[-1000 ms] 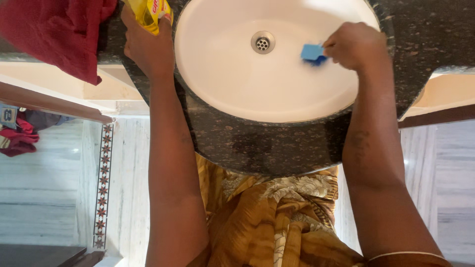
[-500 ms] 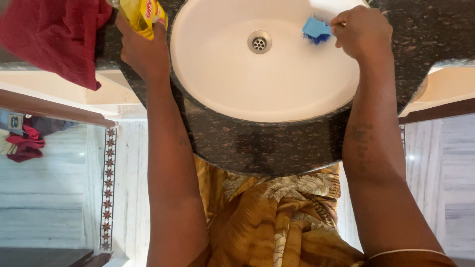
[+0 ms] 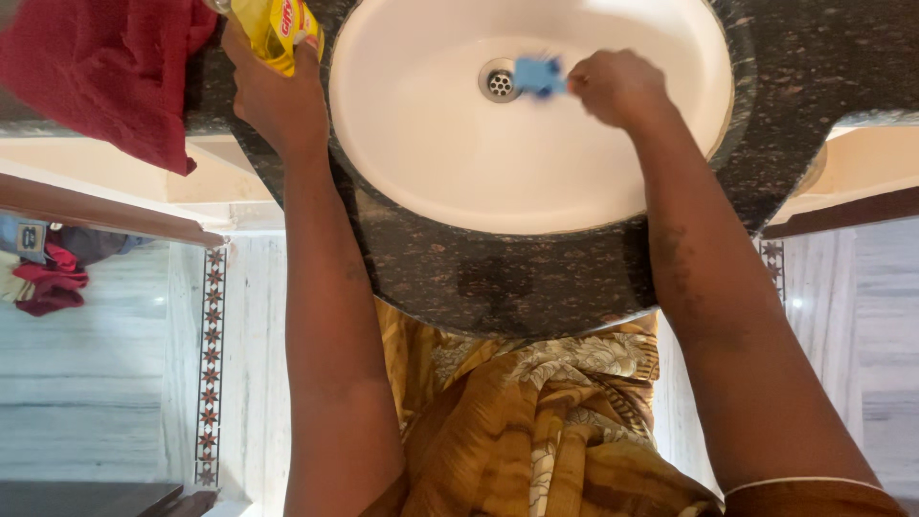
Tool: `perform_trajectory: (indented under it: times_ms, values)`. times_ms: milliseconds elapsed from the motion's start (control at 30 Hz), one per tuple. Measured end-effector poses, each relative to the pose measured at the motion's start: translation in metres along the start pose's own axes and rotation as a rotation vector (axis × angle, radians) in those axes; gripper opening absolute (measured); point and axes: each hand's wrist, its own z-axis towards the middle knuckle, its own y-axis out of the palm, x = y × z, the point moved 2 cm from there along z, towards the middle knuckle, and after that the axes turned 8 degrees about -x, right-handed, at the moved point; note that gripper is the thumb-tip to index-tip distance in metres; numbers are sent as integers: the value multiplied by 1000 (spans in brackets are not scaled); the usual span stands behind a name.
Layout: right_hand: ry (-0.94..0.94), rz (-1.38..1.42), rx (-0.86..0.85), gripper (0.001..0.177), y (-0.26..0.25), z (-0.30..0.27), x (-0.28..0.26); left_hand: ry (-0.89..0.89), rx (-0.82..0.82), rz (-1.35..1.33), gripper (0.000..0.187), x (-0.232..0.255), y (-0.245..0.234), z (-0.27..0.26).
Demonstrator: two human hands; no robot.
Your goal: The person scrubs the inside of a white bathroom sink using a blue scrub brush held in the right hand. A bottle of yellow dish soap is held in the left hand and placed on the countertop. The person scrubs the sink basin in circular motions around the drain.
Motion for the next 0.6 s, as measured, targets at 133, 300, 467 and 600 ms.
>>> perform_trajectory:
  times_ms: [133, 300, 467, 600]
  values:
    - [22, 262, 364, 23, -3, 15, 40, 50, 16, -25, 71, -4, 0, 1]
    - [-253, 182, 255, 24, 30, 17, -25, 33, 12, -38, 73, -1, 0, -2]
    - [-416, 471, -408, 38, 38, -24, -78, 48, 26, -33, 74, -2, 0, 0]
    - [-289, 205, -160, 31, 32, 8, -38, 42, 10, -99, 72, -2, 0, -4]
